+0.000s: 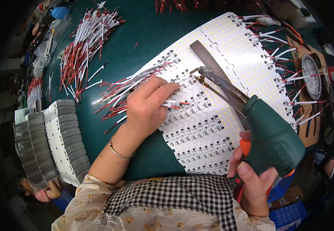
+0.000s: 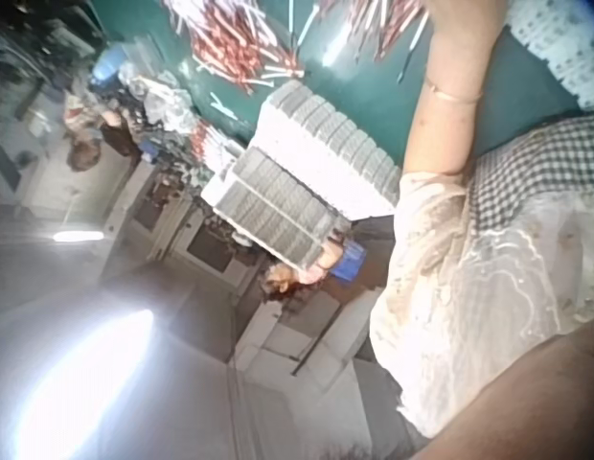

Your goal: The person picks up a bundle of wires and solders the wire leads onto an LED circuit board panel using a handheld soldering gun.

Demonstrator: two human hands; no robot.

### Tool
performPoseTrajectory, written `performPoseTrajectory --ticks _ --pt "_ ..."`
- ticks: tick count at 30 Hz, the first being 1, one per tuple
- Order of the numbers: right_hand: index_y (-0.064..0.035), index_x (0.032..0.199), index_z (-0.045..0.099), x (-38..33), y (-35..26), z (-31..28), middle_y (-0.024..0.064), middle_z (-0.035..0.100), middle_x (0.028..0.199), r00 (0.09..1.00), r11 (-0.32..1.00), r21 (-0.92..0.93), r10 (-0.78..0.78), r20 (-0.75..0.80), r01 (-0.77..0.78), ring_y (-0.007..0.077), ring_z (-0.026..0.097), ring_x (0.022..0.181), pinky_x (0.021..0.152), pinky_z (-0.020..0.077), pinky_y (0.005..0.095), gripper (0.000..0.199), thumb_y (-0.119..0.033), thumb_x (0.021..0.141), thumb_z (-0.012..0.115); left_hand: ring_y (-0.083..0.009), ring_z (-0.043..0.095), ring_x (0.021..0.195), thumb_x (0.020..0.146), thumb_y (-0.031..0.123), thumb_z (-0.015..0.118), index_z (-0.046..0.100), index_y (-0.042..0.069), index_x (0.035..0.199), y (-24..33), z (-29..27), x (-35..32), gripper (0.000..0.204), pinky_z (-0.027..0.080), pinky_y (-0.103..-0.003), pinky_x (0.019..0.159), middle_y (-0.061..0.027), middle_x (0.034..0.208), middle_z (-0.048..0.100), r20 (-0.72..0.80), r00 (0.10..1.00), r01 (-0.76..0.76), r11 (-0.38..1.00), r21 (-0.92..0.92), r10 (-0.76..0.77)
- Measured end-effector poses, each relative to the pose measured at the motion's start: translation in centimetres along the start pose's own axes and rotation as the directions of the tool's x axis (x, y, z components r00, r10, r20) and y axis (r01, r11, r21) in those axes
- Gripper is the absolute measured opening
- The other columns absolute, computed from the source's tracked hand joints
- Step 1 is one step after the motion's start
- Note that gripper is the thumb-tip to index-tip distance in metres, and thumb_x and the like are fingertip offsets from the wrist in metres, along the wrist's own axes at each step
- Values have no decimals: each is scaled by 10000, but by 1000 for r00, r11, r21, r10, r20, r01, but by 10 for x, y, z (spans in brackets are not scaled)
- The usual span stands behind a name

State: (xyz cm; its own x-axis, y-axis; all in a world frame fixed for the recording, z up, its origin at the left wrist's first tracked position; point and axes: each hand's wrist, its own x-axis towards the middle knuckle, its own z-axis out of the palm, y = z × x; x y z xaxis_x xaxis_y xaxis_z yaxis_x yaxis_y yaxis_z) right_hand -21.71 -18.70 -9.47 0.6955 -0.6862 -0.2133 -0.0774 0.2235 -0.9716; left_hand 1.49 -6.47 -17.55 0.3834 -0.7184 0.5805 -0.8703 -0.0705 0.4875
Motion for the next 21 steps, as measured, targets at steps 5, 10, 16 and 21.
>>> performPoseTrajectory --ticks 5,10,16,21 --pt "129 1228 418 2 -10 -14 140 583 774 984 983 128 -116 -135 133 164 566 501 431 471 242 656 -218 760 720 -243 594 619 540 -146 545 671 15 913 4 -2 3 426 486 -324 532 -106 743 581 29 999 36 999 -8 -36" --pt "111 1287 364 6 -20 -60 151 555 795 857 871 136 -416 -304 471 160 556 513 426 484 271 591 -231 859 585 -273 614 680 551 -127 518 670 9 952 7 -12 -1 450 511 -335 602 -120 790 604 83 993 85 996 -14 -83" --pt "37 1342 358 16 -25 -124 97 507 808 669 668 192 -590 -452 719 139 502 563 495 435 258 474 -216 950 446 -247 628 695 600 -161 532 660 -14 969 11 -19 1 417 509 -298 641 -123 806 616 118 984 149 981 -121 -135" --pt "11 1213 540 46 -13 -172 42 544 742 653 917 -138 -367 -663 375 120 508 588 522 418 251 334 -182 941 547 -296 647 795 636 -160 547 638 51 1060 -1 -34 4 482 511 -352 667 -125 864 648 -26 999 50 995 86 -47"
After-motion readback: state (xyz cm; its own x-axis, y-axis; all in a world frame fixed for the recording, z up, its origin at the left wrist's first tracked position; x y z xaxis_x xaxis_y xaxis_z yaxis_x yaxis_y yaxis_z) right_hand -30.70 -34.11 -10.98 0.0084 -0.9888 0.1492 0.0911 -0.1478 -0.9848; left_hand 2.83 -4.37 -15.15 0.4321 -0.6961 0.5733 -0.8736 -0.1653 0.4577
